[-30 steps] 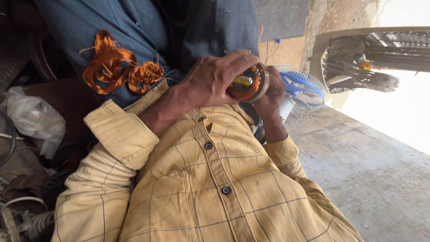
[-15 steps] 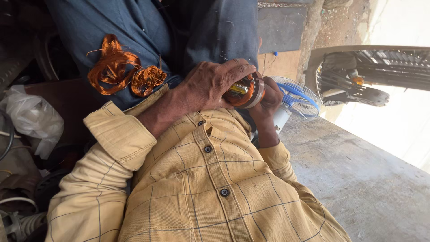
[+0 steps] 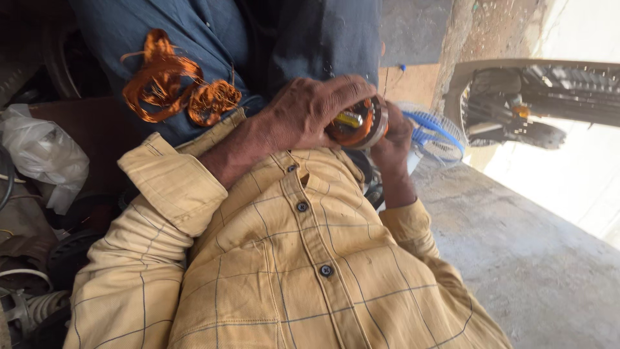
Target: The person is winding copper wire around a motor stator. They use a yellow tool to press the wire into the slots and ensure it is tightly packed. The person is sitting on the floor in a cluttered workshop.
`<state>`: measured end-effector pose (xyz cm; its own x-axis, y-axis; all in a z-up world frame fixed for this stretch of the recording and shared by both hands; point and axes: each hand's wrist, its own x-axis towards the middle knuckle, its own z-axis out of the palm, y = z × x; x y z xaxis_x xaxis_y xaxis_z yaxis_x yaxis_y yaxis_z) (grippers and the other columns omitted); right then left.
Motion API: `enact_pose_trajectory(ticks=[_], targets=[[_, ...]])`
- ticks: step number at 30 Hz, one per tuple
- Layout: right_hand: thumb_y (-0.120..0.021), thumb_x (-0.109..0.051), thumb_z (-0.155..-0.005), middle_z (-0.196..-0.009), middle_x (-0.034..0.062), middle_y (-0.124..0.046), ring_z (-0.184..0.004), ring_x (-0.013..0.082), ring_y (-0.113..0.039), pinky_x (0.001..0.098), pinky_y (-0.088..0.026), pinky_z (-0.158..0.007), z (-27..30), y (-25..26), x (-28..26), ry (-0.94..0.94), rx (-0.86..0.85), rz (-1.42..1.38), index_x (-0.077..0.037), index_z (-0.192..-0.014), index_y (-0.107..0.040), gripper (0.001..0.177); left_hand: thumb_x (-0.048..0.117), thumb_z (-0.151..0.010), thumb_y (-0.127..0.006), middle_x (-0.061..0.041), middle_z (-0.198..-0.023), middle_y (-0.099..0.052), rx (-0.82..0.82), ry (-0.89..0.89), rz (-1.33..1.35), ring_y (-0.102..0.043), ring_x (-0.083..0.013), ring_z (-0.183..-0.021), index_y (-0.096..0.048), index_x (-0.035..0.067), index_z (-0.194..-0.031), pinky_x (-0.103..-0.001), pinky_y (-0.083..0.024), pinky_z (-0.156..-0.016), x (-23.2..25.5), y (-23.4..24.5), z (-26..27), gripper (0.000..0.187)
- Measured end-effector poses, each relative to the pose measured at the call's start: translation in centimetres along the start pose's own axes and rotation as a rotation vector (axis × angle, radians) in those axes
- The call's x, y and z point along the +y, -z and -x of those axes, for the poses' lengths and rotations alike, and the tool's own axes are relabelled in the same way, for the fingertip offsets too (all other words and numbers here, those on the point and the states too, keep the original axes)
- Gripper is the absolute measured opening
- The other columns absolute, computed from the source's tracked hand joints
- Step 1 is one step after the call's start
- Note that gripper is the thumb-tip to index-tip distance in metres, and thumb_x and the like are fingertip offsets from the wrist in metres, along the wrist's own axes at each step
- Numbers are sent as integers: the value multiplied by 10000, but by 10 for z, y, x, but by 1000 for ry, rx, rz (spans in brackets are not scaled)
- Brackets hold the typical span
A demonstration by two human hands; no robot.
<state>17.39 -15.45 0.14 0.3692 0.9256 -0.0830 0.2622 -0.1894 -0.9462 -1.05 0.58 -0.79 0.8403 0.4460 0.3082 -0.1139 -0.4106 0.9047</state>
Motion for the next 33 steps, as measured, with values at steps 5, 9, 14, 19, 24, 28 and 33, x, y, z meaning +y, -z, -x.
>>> enact_pose_trajectory(ticks=[5,9,14,19,24,28,33], targets=[[-826,-143,-874,-858,22,-557,-772,136,-558,281,-455,-726,-7,7,-1,98,20,400,-9,-948,-702,198,360,-652,-995,-136,-1333,-597,22,-30,-15,-717,-311,-1098,-464,68,-1433,-383,-607,-946,-5,-5,-4,988],[-860,-127,-789,-855,40,-586,-753,160,-606,293,-474,-684,-4,-4,0,214,88,490,-43,-923,-720,211,315,-647,-1001,-125,-1366,-595,-8,-19,-16,-718,-318,-1103,-462,76,-1427,-379,-608,-938,-2,-3,-1,977],[-855,-95,-760,-809,19,-570,-734,125,-576,295,-463,-670,-8,-6,-6,165,86,399,-19,-953,-738,239,328,-517,-1008,-130,-1339,-597,-31,16,-10,-716,-333,-1077,-474,82,-1405,-392,-596,-921,2,4,-5,1065],[-845,-62,-805,-799,8,-548,-712,82,-528,272,-431,-646,-2,-1,11,88,100,300,-21,-941,-738,177,336,-605,-995,-111,-1351,-596,-8,7,4,-718,-308,-1106,-465,88,-1433,-370,-604,-952,-2,1,-1,1014],[-820,-88,-901,-987,24,-692,-904,85,-629,280,-518,-820,-5,17,23,45,-118,-86,-53,-1003,-723,145,329,-626,-1004,-117,-1355,-590,-10,-1,26,-710,-315,-1103,-468,87,-1429,-385,-597,-943,-2,0,-3,995],[-778,-67,-938,-1089,53,-738,-975,101,-665,293,-544,-882,-4,40,25,-222,-320,-292,0,-1068,-734,154,301,-550,-999,-111,-1344,-594,-32,5,33,-705,-324,-1110,-470,87,-1418,-396,-592,-947,1,5,-4,1038],[-691,-64,-989,-1039,45,-713,-881,69,-615,252,-507,-749,-5,65,41,-527,-514,-498,41,-1198,-685,234,282,-559,-1001,-98,-1315,-602,-48,7,41,-708,-312,-1107,-474,101,-1418,-382,-595,-951,-1,3,-4,1024]])
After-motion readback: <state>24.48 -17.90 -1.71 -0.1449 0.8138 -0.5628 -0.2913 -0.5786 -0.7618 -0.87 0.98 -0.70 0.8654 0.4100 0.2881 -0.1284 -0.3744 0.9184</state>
